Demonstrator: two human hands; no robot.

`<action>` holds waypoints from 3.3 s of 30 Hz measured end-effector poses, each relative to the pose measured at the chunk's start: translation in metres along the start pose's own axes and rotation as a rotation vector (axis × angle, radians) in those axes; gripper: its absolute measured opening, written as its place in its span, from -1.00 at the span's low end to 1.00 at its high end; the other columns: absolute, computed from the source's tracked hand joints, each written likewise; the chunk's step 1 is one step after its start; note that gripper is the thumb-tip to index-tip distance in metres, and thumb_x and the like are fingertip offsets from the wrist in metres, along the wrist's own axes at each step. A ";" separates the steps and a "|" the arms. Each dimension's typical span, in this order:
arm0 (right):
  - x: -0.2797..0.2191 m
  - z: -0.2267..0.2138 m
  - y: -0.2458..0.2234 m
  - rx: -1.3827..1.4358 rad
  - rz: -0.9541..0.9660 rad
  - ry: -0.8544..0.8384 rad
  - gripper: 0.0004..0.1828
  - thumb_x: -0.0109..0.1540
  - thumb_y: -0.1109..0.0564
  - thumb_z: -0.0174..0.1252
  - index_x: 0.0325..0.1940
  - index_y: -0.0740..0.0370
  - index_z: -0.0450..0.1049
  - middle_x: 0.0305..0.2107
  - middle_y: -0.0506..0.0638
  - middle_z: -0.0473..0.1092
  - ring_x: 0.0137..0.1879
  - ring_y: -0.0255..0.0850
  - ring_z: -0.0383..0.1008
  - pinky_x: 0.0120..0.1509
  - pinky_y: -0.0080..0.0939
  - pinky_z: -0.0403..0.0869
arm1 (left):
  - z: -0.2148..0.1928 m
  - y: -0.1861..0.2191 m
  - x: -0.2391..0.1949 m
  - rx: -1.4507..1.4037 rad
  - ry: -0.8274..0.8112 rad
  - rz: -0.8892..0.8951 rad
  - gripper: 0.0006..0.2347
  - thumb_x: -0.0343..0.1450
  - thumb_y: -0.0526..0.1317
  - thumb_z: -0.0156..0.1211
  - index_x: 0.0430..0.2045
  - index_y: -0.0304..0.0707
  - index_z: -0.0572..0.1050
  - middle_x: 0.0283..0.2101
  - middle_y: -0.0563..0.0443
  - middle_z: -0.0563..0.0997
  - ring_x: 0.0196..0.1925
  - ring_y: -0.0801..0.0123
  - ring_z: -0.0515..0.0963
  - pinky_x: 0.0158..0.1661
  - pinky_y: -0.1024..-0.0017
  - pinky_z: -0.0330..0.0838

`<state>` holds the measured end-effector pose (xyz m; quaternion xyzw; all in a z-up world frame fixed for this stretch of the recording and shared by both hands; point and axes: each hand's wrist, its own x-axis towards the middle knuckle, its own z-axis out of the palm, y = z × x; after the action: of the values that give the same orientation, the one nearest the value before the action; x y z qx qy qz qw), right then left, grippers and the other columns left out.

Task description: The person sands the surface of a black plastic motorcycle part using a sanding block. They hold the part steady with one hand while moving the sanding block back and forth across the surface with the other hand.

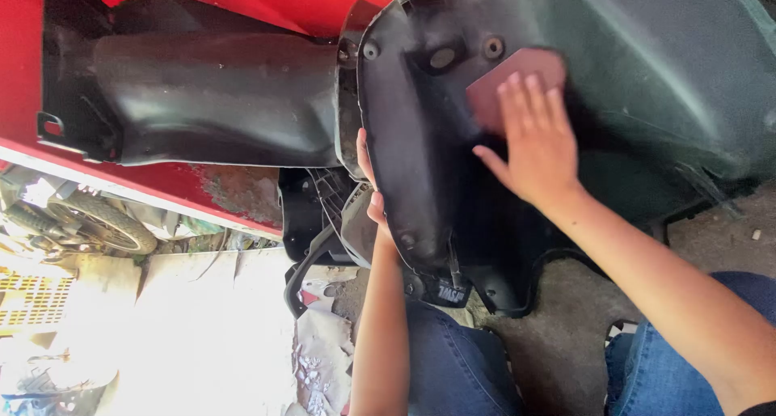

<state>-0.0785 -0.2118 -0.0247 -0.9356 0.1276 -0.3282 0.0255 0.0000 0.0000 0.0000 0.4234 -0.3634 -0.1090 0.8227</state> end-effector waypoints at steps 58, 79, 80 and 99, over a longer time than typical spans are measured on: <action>0.014 -0.015 -0.015 0.519 -0.005 -0.108 -0.12 0.29 -0.27 0.04 0.54 0.29 0.10 0.50 0.24 0.03 0.61 0.25 -0.06 0.64 0.17 -0.07 | -0.002 -0.013 0.011 -0.127 -0.026 0.068 -0.05 0.32 0.25 0.13 0.55 0.01 -0.27 0.53 -0.26 0.05 0.52 -0.06 0.21 0.50 -0.09 0.11; 0.004 -0.003 -0.018 0.036 0.038 -0.133 -0.05 0.27 -0.37 0.11 0.50 0.35 0.17 0.44 0.27 0.13 0.55 0.18 0.00 0.58 0.21 -0.02 | -0.009 -0.002 0.003 0.032 -0.011 -0.012 -0.05 0.35 0.27 0.14 0.57 -0.01 -0.26 0.49 -0.25 0.12 0.45 -0.01 0.29 0.44 0.02 0.22; -0.005 0.009 -0.020 0.234 -0.015 -0.067 -0.03 0.31 -0.36 0.09 0.54 0.43 0.14 0.47 0.34 0.09 0.58 0.24 -0.04 0.60 0.19 -0.04 | -0.006 -0.004 0.007 -0.010 -0.021 0.018 -0.05 0.33 0.27 0.15 0.55 -0.01 -0.26 0.50 -0.25 0.12 0.48 -0.02 0.29 0.45 0.00 0.22; -0.002 0.002 0.019 0.129 0.022 -0.015 0.02 0.28 -0.32 0.20 0.61 0.34 0.03 0.54 0.25 0.03 0.66 0.20 -0.03 0.70 0.23 -0.01 | -0.002 0.014 -0.001 0.194 -0.013 -0.053 -0.05 0.36 0.38 0.02 0.56 -0.02 -0.27 0.48 -0.30 0.12 0.40 0.01 0.32 0.39 0.04 0.25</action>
<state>-0.0829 -0.2296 -0.0305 -0.9329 0.1165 -0.3286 0.0901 -0.0015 0.0101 0.0093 0.5097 -0.3665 -0.0979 0.7722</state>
